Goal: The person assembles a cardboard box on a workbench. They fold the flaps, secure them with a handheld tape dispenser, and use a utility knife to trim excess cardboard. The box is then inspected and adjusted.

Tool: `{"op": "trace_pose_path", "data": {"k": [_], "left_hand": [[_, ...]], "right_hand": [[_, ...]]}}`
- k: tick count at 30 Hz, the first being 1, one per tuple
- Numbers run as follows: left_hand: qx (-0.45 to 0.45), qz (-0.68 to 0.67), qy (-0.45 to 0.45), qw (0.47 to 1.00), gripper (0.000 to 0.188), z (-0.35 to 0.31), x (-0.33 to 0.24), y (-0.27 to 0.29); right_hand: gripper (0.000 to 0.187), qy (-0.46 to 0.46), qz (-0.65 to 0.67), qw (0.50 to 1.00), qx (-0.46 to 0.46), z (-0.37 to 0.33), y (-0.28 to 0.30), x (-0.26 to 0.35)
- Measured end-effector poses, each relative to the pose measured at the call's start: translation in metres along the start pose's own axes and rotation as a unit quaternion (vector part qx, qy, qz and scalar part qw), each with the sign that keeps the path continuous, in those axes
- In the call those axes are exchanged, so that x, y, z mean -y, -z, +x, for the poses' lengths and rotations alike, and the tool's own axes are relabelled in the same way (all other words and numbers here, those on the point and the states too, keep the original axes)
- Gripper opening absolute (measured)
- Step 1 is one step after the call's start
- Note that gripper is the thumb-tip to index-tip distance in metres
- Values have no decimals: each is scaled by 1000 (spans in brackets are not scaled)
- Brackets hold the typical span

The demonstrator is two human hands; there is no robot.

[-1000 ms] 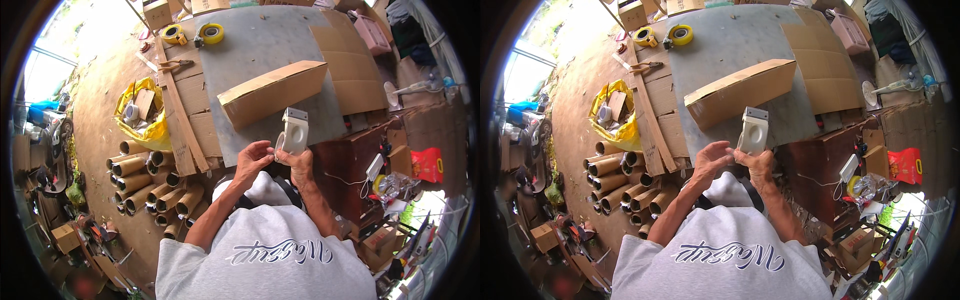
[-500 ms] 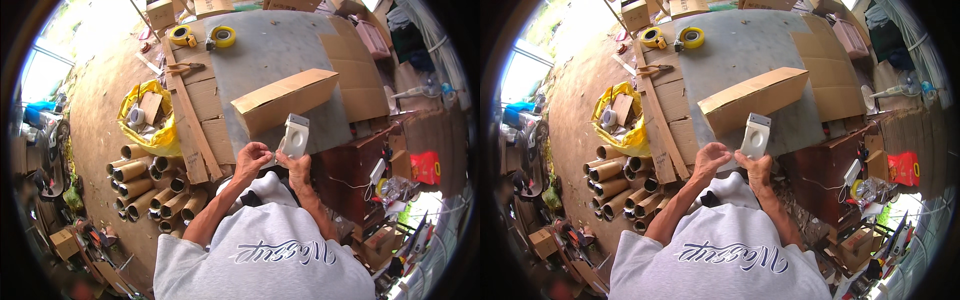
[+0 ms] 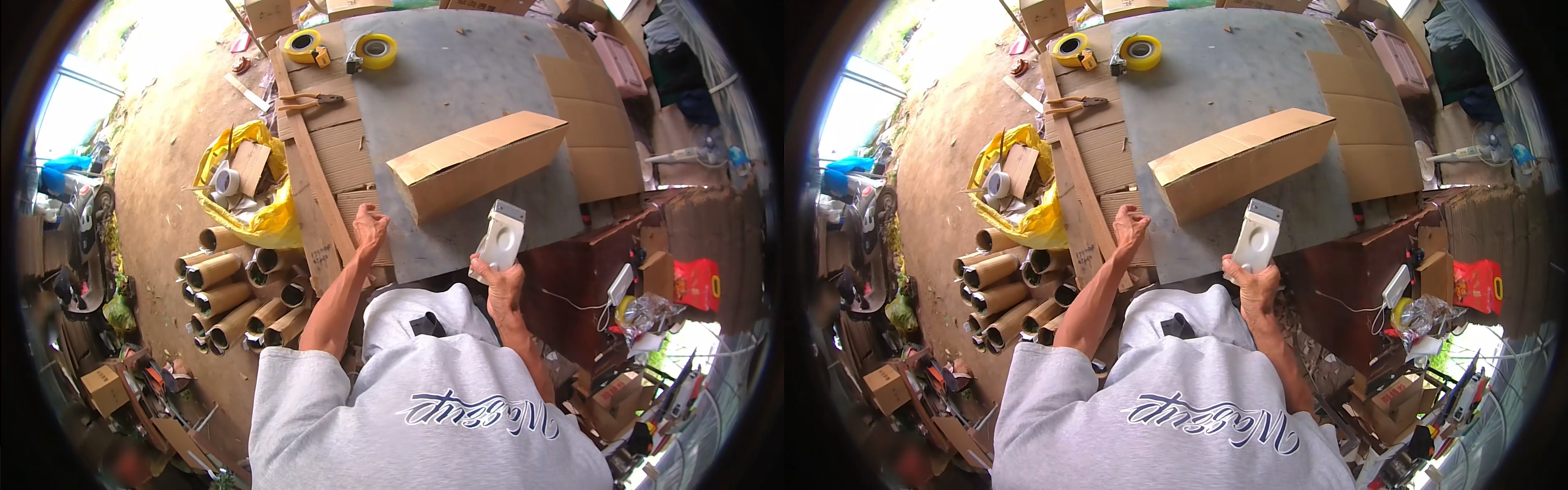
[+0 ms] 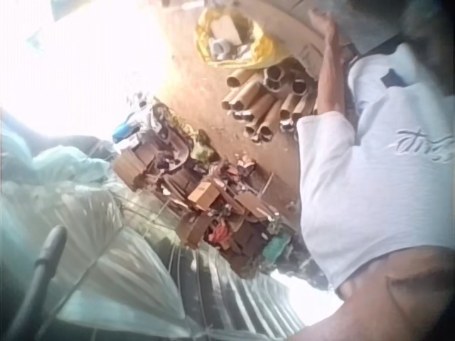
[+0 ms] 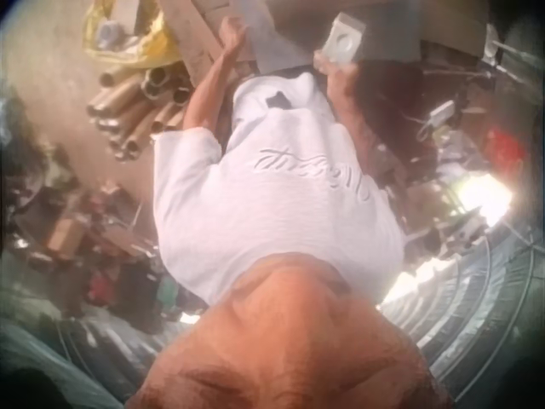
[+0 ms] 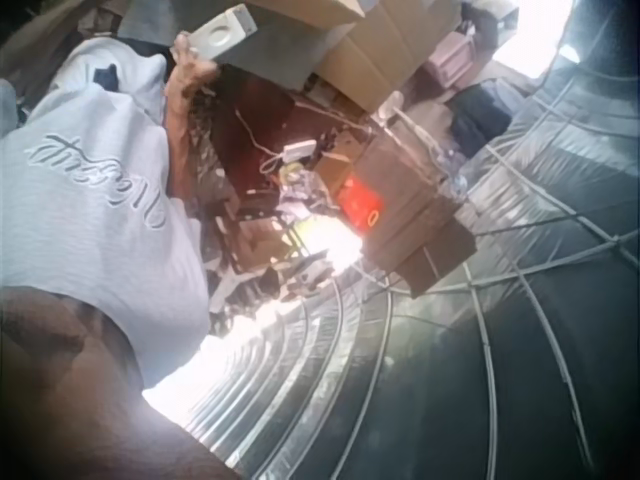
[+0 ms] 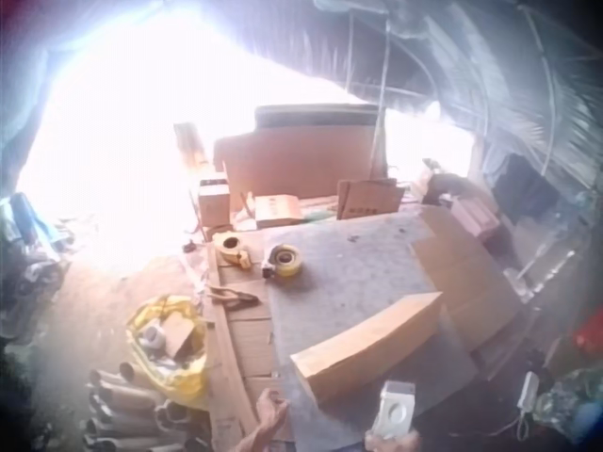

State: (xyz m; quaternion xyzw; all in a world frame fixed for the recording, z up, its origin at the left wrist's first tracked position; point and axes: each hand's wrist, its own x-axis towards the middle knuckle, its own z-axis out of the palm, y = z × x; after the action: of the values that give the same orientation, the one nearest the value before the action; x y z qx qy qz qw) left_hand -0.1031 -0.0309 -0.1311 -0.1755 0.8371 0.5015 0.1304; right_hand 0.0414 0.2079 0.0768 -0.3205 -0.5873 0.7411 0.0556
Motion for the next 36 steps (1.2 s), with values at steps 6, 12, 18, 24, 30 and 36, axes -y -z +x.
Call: {"op": "trace_pose_path", "data": {"k": [6,12,18,24,30,36], "left_hand": [[-51,107,-17,993,38,2,-2,-12],[-68,205,-24,976,33,3,-9,-16],[-74,266,11,961,38,16,-8,-10],[-86,186,0,979,37,15,12,-2],[-111,68,-42,991,40,0,24,7],[134,-480,140,856,28,-65,-42,15]], "right_hand": [[22,-3,4,1000,0,-6,7,3],[21,-12,10,1000,-6,-4,24,2],[21,-16,24,1000,6,-6,35,7],[20,-16,45,999,4,-10,52,13],[19,-19,36,999,-9,-12,78,8],[24,-8,65,998,-6,-17,83,15]]}}
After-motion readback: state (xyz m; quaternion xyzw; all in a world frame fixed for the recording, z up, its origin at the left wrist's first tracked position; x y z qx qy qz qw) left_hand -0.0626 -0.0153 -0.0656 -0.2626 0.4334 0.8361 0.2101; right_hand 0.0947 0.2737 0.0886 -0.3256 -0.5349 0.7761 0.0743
